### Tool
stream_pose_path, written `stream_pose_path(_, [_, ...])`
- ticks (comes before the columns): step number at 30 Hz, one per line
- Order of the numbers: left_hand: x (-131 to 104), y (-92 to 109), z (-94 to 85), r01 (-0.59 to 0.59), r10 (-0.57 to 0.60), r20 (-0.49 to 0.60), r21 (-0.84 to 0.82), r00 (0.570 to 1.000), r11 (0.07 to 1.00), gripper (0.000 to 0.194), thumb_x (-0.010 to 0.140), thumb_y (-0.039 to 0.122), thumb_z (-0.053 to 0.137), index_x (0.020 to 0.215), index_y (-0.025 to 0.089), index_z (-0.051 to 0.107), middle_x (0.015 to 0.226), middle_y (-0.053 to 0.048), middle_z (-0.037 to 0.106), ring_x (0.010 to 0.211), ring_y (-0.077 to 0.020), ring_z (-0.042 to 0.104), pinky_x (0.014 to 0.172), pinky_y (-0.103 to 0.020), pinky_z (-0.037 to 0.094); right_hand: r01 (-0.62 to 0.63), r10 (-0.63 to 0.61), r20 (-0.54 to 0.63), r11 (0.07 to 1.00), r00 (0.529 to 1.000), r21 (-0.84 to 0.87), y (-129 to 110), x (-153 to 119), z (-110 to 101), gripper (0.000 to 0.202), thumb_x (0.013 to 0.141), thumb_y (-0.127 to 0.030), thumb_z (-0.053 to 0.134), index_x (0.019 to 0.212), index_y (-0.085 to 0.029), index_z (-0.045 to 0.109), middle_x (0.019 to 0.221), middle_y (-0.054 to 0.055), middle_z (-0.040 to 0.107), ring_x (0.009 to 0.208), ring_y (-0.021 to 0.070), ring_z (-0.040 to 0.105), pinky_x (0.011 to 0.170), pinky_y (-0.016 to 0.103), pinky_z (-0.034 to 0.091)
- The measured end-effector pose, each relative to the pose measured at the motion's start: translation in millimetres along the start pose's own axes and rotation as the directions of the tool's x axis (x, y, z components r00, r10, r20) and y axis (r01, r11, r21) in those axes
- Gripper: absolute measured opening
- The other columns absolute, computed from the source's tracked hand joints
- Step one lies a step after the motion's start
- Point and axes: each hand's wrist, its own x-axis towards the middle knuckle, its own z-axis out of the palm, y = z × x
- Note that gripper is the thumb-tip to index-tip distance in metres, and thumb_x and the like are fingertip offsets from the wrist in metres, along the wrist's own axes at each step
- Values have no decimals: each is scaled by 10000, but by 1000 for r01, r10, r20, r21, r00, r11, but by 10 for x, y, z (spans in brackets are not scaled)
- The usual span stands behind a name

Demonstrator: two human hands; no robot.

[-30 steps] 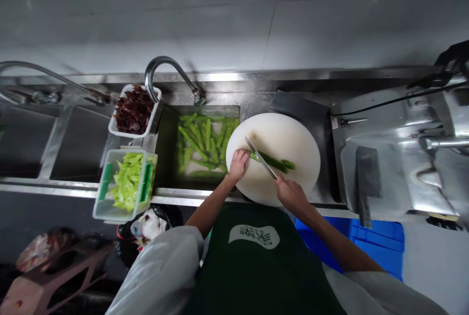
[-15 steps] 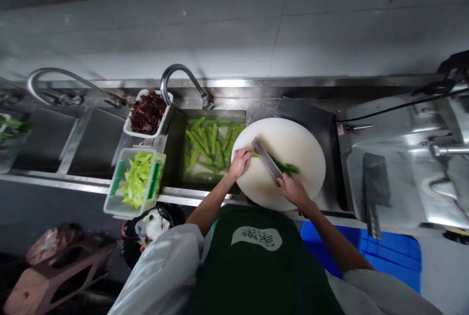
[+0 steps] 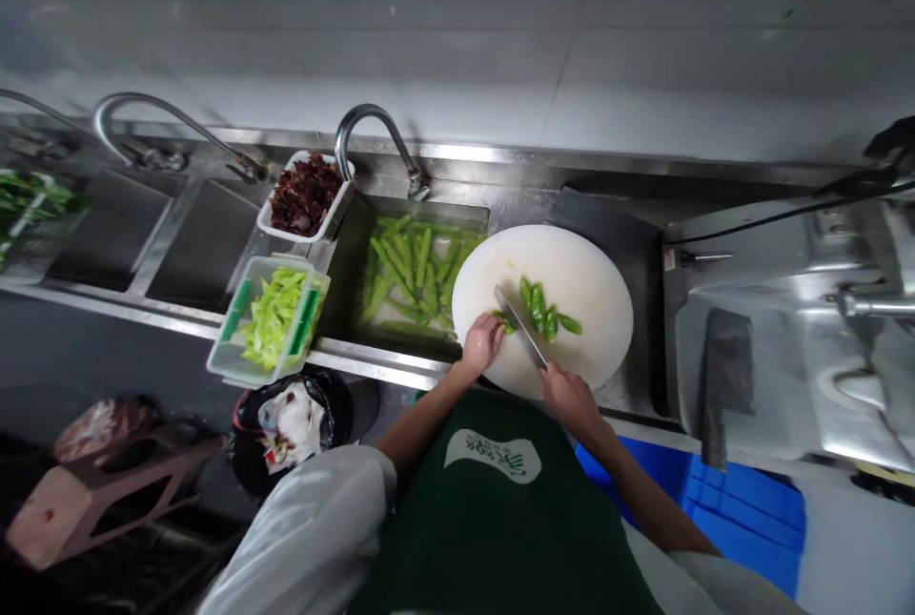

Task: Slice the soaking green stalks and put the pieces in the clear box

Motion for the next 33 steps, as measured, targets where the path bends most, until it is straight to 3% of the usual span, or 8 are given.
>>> stream_pose_path(4, [49, -54, -29, -176, 176, -9, -29, 984, 984, 225, 992, 256, 432, 980, 168, 639, 975, -82, 616, 979, -176, 578, 897, -320, 517, 15, -15, 5, 999, 1000, -32, 38, -2, -46, 354, 1017, -277, 245, 1096, -144, 564, 933, 137, 728, 908, 226, 698, 726, 275, 415])
stream_pose_path(11, [66, -130, 24, -312, 305, -94, -66, 948, 948, 237, 997, 239, 412, 1022, 163, 636, 940, -85, 592, 897, -181, 554, 810, -332, 522, 24, -22, 20, 996, 1000, -88, 82, -161, -50, 338, 999, -228, 259, 1180, -127, 526, 883, 137, 719, 890, 260, 695, 723, 314, 423])
stream_pose_path(16, [47, -158, 73, -303, 293, -123, -72, 948, 950, 248, 998, 244, 406, 1068, 170, 632, 944, -88, 592, 899, -192, 550, 808, -352, 523, 41, -38, 51, 997, 998, -66, 71, -75, -100, 335, 1000, -222, 253, 1115, -130, 554, 944, 147, 714, 924, 238, 686, 753, 291, 415])
stream_pose_path(33, [19, -168, 75, -307, 296, -117, -95, 948, 947, 253, 996, 225, 401, 1042, 159, 641, 955, -92, 622, 907, -184, 566, 816, -355, 536, 45, -37, 86, 995, 996, -87, 224, -147, -132, 285, 1020, -272, 259, 1078, -155, 512, 843, 107, 698, 827, 209, 687, 661, 260, 359])
